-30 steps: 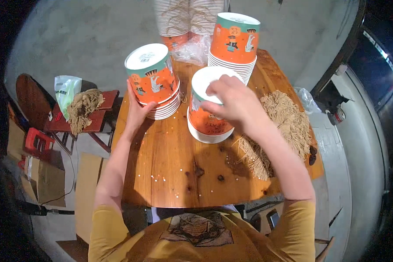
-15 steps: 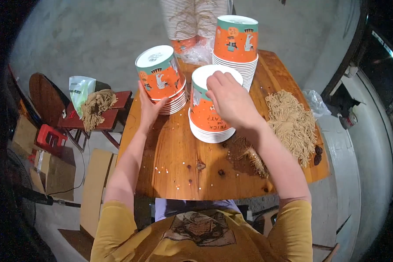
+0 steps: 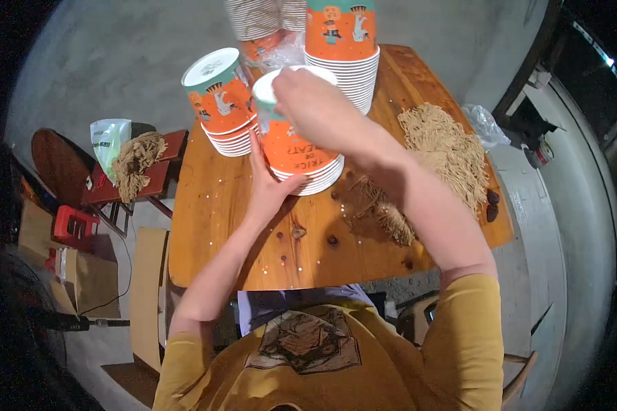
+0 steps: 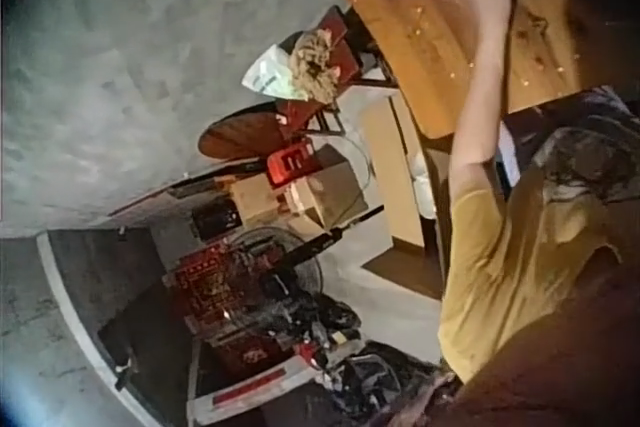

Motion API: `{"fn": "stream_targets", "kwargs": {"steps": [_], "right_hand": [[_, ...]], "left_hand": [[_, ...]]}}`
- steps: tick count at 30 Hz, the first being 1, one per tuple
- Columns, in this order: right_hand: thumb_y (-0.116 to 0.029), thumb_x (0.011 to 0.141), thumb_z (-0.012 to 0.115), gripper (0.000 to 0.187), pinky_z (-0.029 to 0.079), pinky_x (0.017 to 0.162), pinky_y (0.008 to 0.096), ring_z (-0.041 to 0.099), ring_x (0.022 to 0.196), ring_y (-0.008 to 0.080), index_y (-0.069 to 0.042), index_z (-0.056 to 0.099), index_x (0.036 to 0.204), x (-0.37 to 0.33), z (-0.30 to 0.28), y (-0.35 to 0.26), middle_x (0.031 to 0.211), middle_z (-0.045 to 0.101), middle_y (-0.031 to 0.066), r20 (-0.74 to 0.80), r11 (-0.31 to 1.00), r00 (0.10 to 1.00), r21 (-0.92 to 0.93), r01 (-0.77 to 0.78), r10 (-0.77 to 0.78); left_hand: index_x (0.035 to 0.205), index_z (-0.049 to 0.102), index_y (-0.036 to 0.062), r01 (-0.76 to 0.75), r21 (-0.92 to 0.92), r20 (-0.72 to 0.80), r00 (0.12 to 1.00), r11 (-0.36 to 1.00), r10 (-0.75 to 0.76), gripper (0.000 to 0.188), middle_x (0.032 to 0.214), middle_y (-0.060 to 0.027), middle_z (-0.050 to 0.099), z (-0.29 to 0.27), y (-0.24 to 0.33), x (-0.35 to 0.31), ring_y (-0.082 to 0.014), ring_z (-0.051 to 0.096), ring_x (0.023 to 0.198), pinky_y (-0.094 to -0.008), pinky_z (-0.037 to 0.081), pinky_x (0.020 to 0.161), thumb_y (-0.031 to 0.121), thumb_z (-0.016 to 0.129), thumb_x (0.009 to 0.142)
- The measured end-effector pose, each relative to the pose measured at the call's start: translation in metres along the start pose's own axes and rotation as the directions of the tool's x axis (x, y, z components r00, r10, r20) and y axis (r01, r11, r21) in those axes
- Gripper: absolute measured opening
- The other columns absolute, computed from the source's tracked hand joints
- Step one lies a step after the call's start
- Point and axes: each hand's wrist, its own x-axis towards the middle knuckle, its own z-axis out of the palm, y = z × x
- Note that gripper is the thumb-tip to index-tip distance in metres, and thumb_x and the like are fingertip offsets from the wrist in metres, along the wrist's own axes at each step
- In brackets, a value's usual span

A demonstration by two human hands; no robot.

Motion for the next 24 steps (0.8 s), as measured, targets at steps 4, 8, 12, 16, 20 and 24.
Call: {"fn": "stream_targets", "kwargs": {"steps": [4,8,12,16,20,24], "right_hand": [[-0.008,0.082,0.058,0.017,0.046,0.078,0.0406,0.054,0.091,0.0327,0.004,0.052,0.092,-0.004,0.009,-0.008,0.095,0.054,0.0161,-0.062,0.998,0.996,0.001,0.068,-0.068],[-0.006,0.082,0.058,0.017,0.045,0.078,0.0406,0.054,0.090,0.0325,0.004,0.051,0.093,-0.010,0.006,-0.005,0.094,0.054,0.0165,-0.139,0.998,0.989,0.027,0.056,-0.052],[-0.008,0.082,0.059,0.019,0.045,0.078,0.0416,0.054,0.090,0.0343,0.004,0.051,0.093,-0.004,-0.003,0.002,0.093,0.054,0.0182,-0.246,0.998,0.967,-0.010,0.066,-0.067],[-0.009,0.088,0.055,0.010,0.046,0.070,0.0361,0.056,0.078,0.0268,0.000,0.052,0.090,0.011,-0.054,0.003,0.089,0.055,0.0133,-0.457,0.998,0.887,-0.026,0.059,-0.065],[-0.007,0.089,0.052,0.007,0.045,0.073,0.0332,0.054,0.080,0.0250,0.000,0.052,0.090,-0.033,-0.126,-0.025,0.091,0.054,0.0120,-0.682,0.992,0.726,0.124,-0.011,0.093],[-0.005,0.091,0.051,0.007,0.043,0.076,0.0270,0.050,0.088,0.0132,-0.003,0.048,0.096,-0.106,-0.087,-0.043,0.102,0.049,0.0078,-0.707,0.935,0.622,0.327,-0.136,0.338]], "left_hand": [[0.147,-0.002,0.0025,0.004,-0.002,-0.136,0.991,1.000,-0.004,0.121,0.148,-0.0241,0.015,0.021,-0.011,0.003,-0.0366,0.021,0.137,-0.0433,0.023,0.112,0.025,0.082,0.063],[0.147,-0.001,0.0021,-0.012,0.050,-0.188,0.982,0.999,0.022,0.121,0.147,-0.0251,0.017,0.028,-0.020,0.002,-0.0366,0.023,0.136,-0.0430,0.024,0.111,0.026,0.082,0.064],[0.147,0.006,0.0028,0.005,0.082,-0.141,0.990,0.997,0.007,0.116,0.145,-0.0230,0.027,0.023,-0.032,0.000,-0.0361,0.032,0.133,-0.0427,0.026,0.110,0.030,0.083,0.064],[0.145,0.015,-0.0004,-0.009,0.203,-0.137,0.990,0.979,0.038,0.108,0.145,-0.0216,0.028,0.017,-0.031,0.006,-0.0358,0.032,0.132,-0.0437,0.026,0.110,0.033,0.081,0.066],[0.144,0.019,-0.0023,-0.031,0.130,-0.181,0.982,0.991,0.054,0.085,0.148,-0.0188,0.024,0.015,0.018,0.004,-0.0312,0.024,0.137,-0.0402,0.019,0.113,0.018,0.070,0.078],[0.143,0.024,-0.0009,-0.393,-0.387,-0.176,0.919,0.834,0.352,0.063,0.146,-0.0144,0.028,0.001,0.099,-0.039,-0.0247,0.028,0.135,-0.0413,0.024,0.110,0.011,0.055,0.090]]}}
